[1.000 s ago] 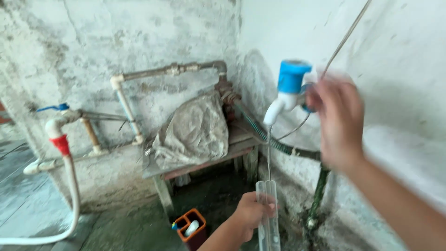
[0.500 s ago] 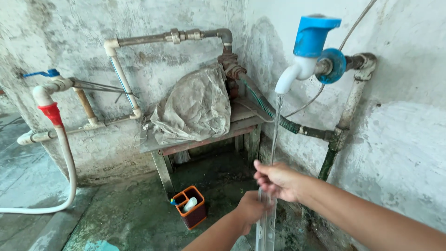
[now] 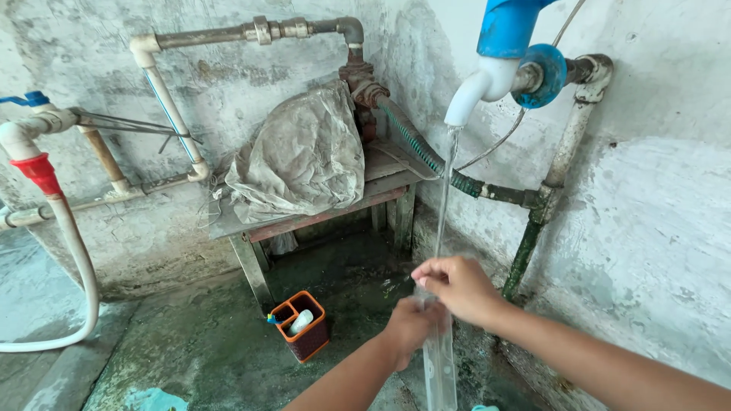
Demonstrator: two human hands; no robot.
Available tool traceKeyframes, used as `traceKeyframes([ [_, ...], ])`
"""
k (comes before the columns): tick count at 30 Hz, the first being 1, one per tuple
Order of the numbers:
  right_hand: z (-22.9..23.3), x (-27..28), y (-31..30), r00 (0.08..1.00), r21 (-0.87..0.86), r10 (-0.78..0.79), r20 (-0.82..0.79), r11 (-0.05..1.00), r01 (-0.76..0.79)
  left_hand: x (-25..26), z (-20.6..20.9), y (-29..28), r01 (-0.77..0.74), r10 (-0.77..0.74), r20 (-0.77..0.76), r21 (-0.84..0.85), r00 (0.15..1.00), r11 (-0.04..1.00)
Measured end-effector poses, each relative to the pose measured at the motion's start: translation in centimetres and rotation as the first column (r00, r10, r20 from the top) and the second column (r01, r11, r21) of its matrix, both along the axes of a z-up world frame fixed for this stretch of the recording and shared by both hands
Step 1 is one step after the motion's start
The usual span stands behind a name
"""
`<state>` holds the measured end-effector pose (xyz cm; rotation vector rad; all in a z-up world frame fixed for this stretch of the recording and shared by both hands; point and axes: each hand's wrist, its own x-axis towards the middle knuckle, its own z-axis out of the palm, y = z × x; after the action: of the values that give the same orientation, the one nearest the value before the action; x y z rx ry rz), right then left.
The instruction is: Cleaning a plastic toothbrush holder and associated brushes using water from an outdoor tap and scrub brushes.
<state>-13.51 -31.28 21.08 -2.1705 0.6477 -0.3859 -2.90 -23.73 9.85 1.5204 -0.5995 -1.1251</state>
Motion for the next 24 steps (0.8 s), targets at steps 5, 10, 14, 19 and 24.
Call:
traceKeyframes([
  [5,-3.3,0.0,0.1,0.984,-0.267,0.175,0.041,0.951,-0.158,-0.1,-0.8,0.4,0.007,-0.01,-0.034,-0.076,0.999,0.997],
  [10,-6.3,1.5,-0.5,0.92,-0.446,0.385,0.072,0.838,-0.316,-0.7,0.8,1.4,-0.101,0.101,-0.001,-0.108,0.995,0.989],
  [14,-7.8,0.3,-0.8,0.944,-0.411,0.312,0.105,0.878,-0.245,1.3,-1.1,-0.4,-0.063,0.071,0.041,-0.172,0.997,0.983],
  [19,-10.1,-1.2,1.5,0.943,0.118,-0.03,0.331,0.993,-0.01,0.1,2.3,0.4,-0.236,0.216,-0.104,-0.253,0.971,0.938],
  [24,-13.8,-1.8,3.2,0.973,0.671,-0.172,0.153,0.741,0.025,-0.8,2.9,-0.6,-0.345,0.385,0.105,-0.275,0.917,0.897],
])
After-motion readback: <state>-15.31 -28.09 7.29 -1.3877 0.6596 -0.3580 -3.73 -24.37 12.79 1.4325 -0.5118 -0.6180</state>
